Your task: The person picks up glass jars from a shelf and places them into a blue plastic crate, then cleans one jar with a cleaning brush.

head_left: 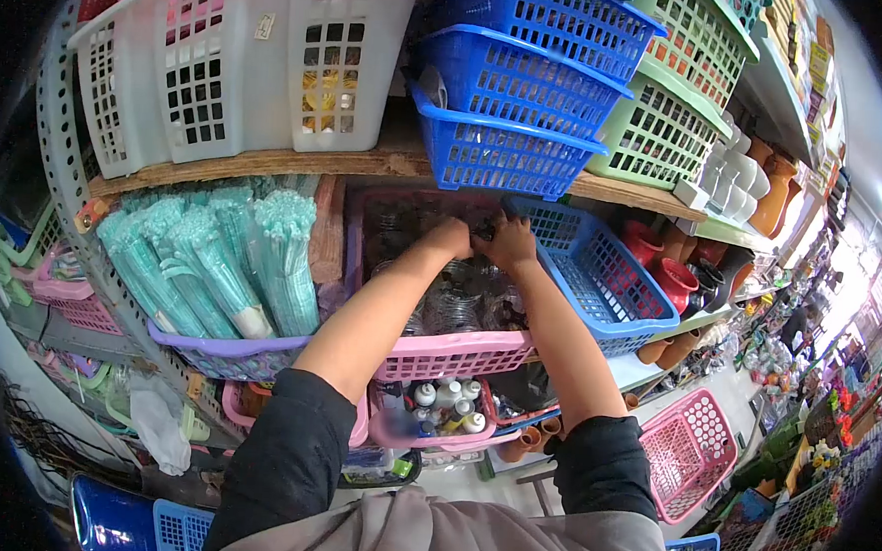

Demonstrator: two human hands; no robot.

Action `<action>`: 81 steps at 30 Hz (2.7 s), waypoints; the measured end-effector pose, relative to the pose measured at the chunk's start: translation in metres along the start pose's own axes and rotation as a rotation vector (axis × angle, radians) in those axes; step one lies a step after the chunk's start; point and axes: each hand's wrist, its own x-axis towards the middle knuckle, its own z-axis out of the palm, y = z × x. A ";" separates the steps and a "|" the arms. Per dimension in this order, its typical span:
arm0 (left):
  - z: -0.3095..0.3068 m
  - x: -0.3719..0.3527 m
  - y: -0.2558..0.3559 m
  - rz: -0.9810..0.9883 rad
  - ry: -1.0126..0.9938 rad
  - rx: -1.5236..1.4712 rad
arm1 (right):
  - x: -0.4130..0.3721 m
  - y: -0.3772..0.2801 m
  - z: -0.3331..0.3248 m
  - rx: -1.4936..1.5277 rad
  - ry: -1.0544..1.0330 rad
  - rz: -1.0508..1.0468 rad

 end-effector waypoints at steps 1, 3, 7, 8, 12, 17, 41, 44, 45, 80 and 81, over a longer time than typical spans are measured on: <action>0.009 0.001 -0.004 0.013 0.110 0.007 | -0.001 -0.001 -0.001 0.051 0.052 -0.022; 0.021 -0.008 0.007 0.032 0.194 -0.027 | -0.010 0.008 0.000 0.079 0.064 -0.052; 0.001 -0.047 0.008 -0.045 0.201 0.028 | -0.005 0.002 -0.004 0.068 0.029 -0.054; 0.003 -0.045 0.006 -0.053 0.205 0.011 | -0.004 0.001 -0.004 0.018 -0.016 -0.047; 0.000 -0.054 0.005 -0.044 0.185 -0.061 | -0.005 0.003 0.002 0.042 0.055 -0.046; -0.004 -0.058 0.008 -0.104 0.173 -0.113 | -0.006 0.004 0.002 0.077 0.080 -0.054; -0.011 -0.052 -0.005 0.022 0.039 -0.322 | -0.008 0.003 -0.009 -0.023 -0.088 -0.060; 0.008 -0.043 -0.012 -0.002 0.212 -0.296 | -0.001 0.011 0.004 0.017 -0.061 -0.055; 0.011 -0.040 -0.012 -0.003 0.214 -0.298 | -0.001 0.011 0.004 0.016 -0.061 -0.058; 0.013 -0.042 -0.012 0.096 0.231 -0.259 | -0.016 0.001 0.012 -0.297 -0.132 -0.185; 0.014 -0.039 -0.013 0.094 0.233 -0.258 | -0.018 -0.003 0.006 -0.296 -0.130 -0.187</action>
